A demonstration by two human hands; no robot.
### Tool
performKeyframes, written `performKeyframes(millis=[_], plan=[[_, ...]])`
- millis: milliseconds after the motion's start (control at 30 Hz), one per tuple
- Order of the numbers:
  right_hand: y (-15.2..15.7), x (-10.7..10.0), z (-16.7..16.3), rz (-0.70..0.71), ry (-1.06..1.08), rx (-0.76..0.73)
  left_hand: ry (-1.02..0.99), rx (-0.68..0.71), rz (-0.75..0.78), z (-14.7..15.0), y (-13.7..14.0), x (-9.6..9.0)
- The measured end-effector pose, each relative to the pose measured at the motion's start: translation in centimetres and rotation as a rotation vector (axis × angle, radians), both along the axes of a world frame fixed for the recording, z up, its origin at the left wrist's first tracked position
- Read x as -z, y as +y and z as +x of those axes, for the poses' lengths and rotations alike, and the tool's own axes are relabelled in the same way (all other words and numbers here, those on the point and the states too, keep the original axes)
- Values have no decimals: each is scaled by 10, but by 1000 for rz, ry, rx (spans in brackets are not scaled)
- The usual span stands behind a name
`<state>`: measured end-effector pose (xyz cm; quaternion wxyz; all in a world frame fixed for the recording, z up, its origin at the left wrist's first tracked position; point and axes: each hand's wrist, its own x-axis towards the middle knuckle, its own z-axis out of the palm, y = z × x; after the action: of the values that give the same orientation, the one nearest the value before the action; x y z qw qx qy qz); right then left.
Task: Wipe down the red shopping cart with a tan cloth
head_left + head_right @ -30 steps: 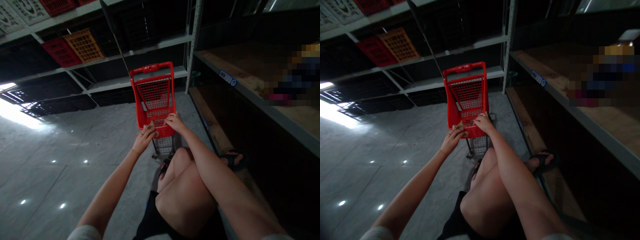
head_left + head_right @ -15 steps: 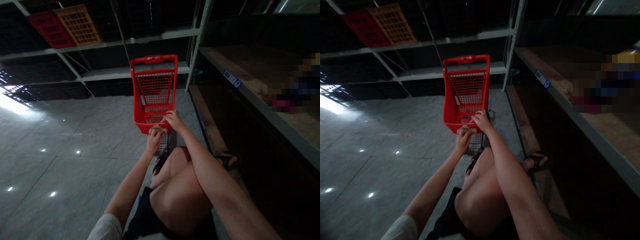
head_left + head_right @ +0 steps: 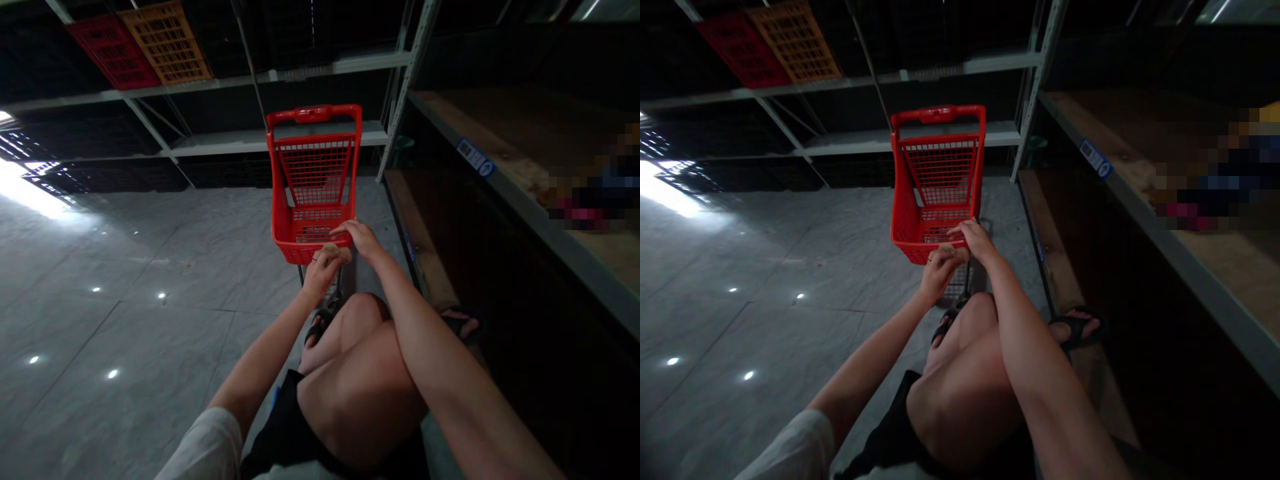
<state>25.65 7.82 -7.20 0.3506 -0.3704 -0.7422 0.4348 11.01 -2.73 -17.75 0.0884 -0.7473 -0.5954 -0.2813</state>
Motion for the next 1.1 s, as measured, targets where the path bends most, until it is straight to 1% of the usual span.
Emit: performKeyframes(millis=[67,133,167,233,300,367,433,500,533,567,600,633,700,733,800,833,867,900,933,1033,1067,1100], plan=[[2,1,-1,6,-2,36,-30,-26,9,9,14,-9],[3,0,-1,21,-24,60,23,13,-54,13,20,-8],[3,-1,0,34,-47,61,67,43,-92,11,19,-4],[1,-3,-1,82,-134,60,138,66,-141,1,6,6],[-5,-6,-3,189,-297,68,146,10,-135,-20,-13,11],[-12,-9,-10,332,-484,66,77,-92,-45,-44,-30,3],[-21,-14,-21,443,-628,15,-57,-202,137,-66,-37,-16],[-30,-19,-35,469,-714,-90,-195,-271,308,-78,-34,-35],[-34,-22,-41,451,-750,-141,-234,-279,340,-80,-30,-41],[-37,-25,-47,425,-784,-177,-254,-278,333,-80,-26,-43],[-40,-27,-51,397,-814,-194,-255,-267,279,-78,-23,-41],[-42,-28,-54,373,-841,-196,-245,-252,199,-75,-22,-34],[-45,-30,-57,355,-874,-179,-214,-220,37,-68,-26,-14],[-46,-30,-56,354,-878,-169,-204,-210,-19,-66,-30,-2],[-47,-29,-55,348,-880,-143,-204,-216,-55,-68,-43,14],[-47,-28,-54,341,-878,-125,-214,-235,-47,-72,-49,17],[-48,-28,-54,332,-875,-108,-226,-254,-30,-77,-53,14],[-49,-27,-53,324,-871,-93,-242,-272,5,-83,-56,7],[-49,-27,-53,318,-866,-81,-260,-285,63,-89,-56,-4],[-50,-27,-52,302,-850,-70,-281,-289,281,-100,-42,-45],[-49,-28,-51,295,-850,-71,-262,-280,318,-100,-35,-55],[-48,-30,-51,285,-854,-74,-227,-267,317,-100,-28,-61]])
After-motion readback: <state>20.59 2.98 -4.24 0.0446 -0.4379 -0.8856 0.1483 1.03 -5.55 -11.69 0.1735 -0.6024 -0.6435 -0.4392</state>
